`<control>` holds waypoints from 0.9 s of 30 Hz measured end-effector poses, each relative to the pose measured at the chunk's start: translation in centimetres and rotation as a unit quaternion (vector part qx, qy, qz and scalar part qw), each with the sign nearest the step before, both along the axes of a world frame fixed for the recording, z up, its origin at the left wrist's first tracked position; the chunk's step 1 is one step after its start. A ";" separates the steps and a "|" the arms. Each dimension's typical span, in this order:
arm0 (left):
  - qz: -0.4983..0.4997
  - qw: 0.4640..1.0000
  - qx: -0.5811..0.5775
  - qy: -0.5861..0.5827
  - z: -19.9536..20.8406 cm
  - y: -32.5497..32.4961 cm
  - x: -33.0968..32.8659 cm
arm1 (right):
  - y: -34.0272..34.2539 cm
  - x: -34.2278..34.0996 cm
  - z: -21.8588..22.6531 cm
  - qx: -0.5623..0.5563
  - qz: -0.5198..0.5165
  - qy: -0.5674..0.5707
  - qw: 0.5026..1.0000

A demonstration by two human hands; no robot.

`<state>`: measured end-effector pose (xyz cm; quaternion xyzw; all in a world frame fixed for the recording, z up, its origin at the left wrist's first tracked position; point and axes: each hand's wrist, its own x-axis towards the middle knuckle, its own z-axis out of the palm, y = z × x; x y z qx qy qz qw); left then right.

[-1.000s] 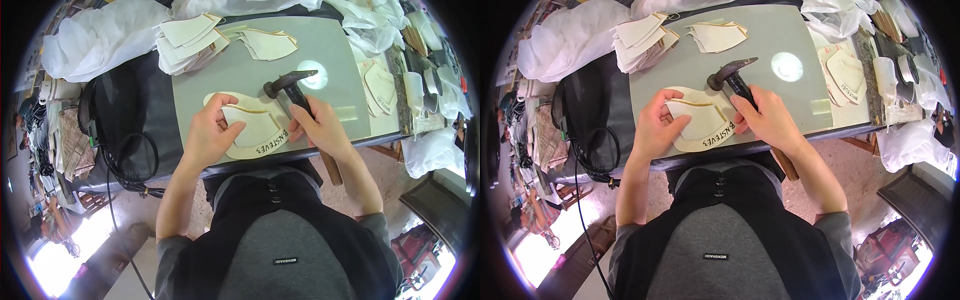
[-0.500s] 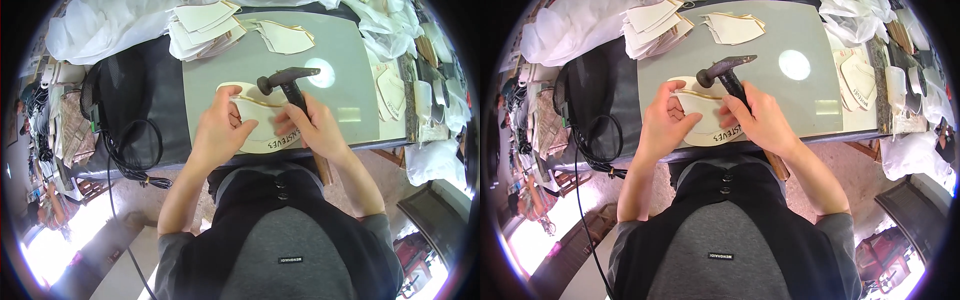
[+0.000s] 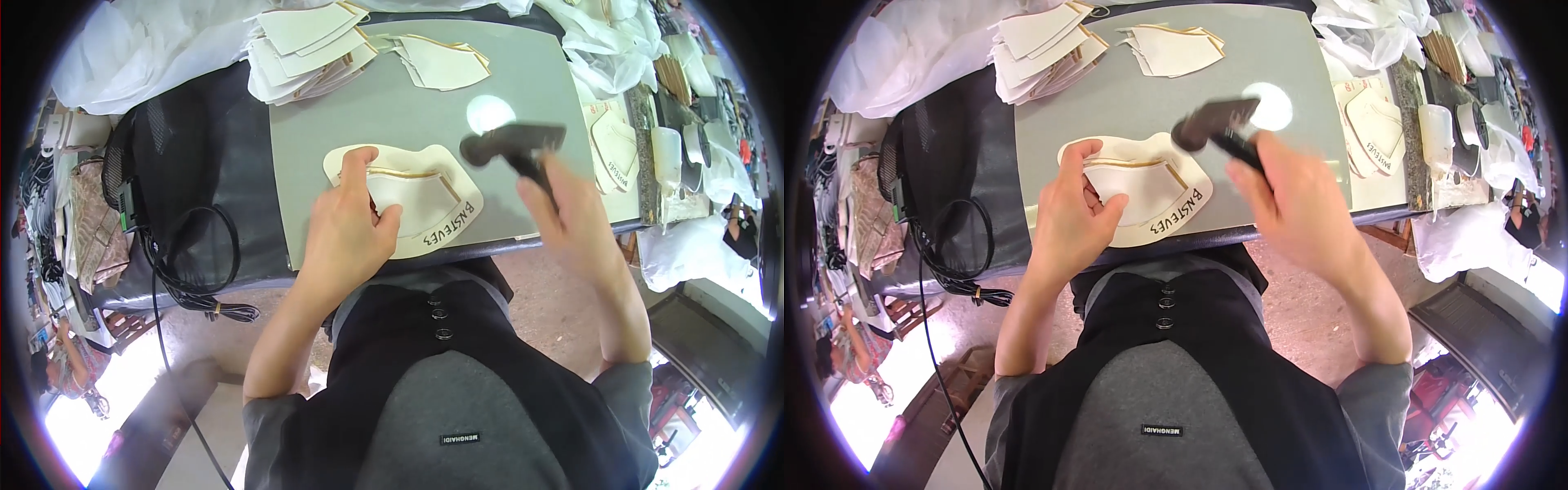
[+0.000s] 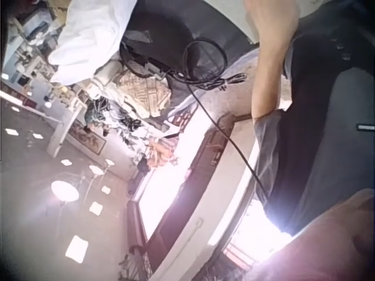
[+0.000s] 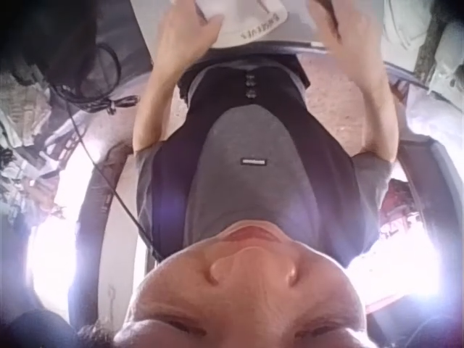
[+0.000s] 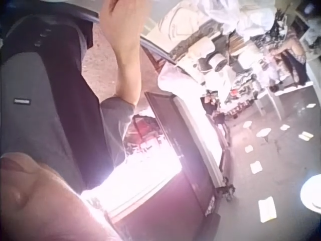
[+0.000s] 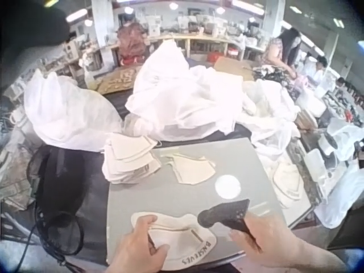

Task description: Hammering the seams of shoe upper components on a workbench to flatten and bond them.

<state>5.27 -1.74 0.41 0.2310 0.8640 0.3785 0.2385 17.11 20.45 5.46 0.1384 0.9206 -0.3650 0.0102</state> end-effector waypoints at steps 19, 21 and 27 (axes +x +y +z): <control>-0.111 0.982 0.062 0.141 -1.3 1.0 -2.6 | -2.5 -0.6 -0.9 0.195 0.107 -0.098 0.970; -0.110 0.984 0.065 0.125 -1.2 1.3 -3.0 | -2.7 -0.7 -0.9 0.206 0.110 -0.118 0.965; -0.132 0.984 0.098 0.068 -1.8 1.5 -3.9 | -3.0 -1.0 -0.8 0.212 0.103 -0.144 0.961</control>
